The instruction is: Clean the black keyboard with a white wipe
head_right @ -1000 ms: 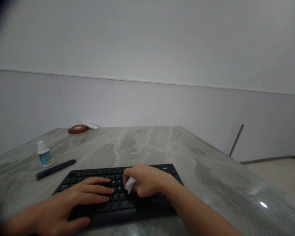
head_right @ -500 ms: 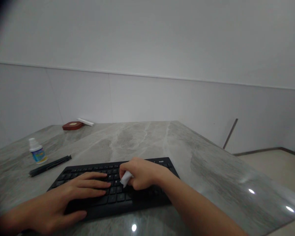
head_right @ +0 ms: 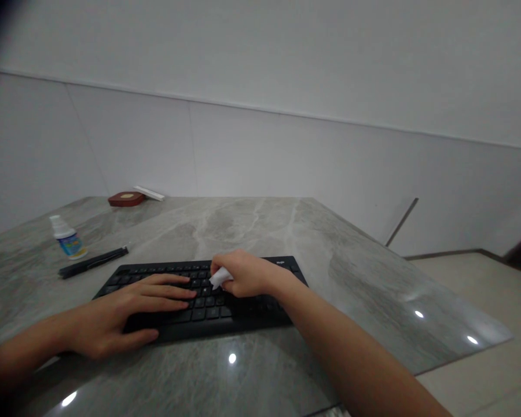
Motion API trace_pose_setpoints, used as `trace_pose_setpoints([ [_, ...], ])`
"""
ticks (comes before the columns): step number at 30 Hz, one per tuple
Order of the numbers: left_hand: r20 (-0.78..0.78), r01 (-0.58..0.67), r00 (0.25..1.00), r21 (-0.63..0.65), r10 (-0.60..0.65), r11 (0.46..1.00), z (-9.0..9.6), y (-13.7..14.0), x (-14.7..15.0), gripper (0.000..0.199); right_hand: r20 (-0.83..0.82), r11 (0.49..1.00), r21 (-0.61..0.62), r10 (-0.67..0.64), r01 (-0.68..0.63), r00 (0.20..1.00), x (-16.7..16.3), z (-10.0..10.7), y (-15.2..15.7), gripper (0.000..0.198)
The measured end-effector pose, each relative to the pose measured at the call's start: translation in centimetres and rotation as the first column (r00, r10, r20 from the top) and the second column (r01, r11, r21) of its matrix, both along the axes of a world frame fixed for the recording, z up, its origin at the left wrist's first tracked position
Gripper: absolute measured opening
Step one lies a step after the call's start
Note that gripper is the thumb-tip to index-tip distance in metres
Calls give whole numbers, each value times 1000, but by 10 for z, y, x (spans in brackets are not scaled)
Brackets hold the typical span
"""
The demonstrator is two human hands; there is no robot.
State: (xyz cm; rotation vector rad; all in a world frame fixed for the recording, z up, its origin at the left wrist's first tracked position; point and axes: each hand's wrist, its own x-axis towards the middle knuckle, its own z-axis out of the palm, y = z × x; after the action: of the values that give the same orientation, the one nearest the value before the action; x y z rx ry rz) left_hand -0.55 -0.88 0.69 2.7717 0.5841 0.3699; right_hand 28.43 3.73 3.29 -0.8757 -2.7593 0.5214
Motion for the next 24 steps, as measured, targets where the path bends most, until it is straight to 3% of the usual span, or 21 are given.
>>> trace_pose_setpoints([
  [14, -28, 1, 1000, -11, -1, 1000, 0, 1, 0, 60, 14, 999, -6, 40, -40, 999, -2, -1, -2, 27],
  [24, -40, 3, 999, 4, -2, 1000, 1, 0, 1, 57, -9, 1000, 3, -21, 21, 1000, 0, 1, 0, 28],
])
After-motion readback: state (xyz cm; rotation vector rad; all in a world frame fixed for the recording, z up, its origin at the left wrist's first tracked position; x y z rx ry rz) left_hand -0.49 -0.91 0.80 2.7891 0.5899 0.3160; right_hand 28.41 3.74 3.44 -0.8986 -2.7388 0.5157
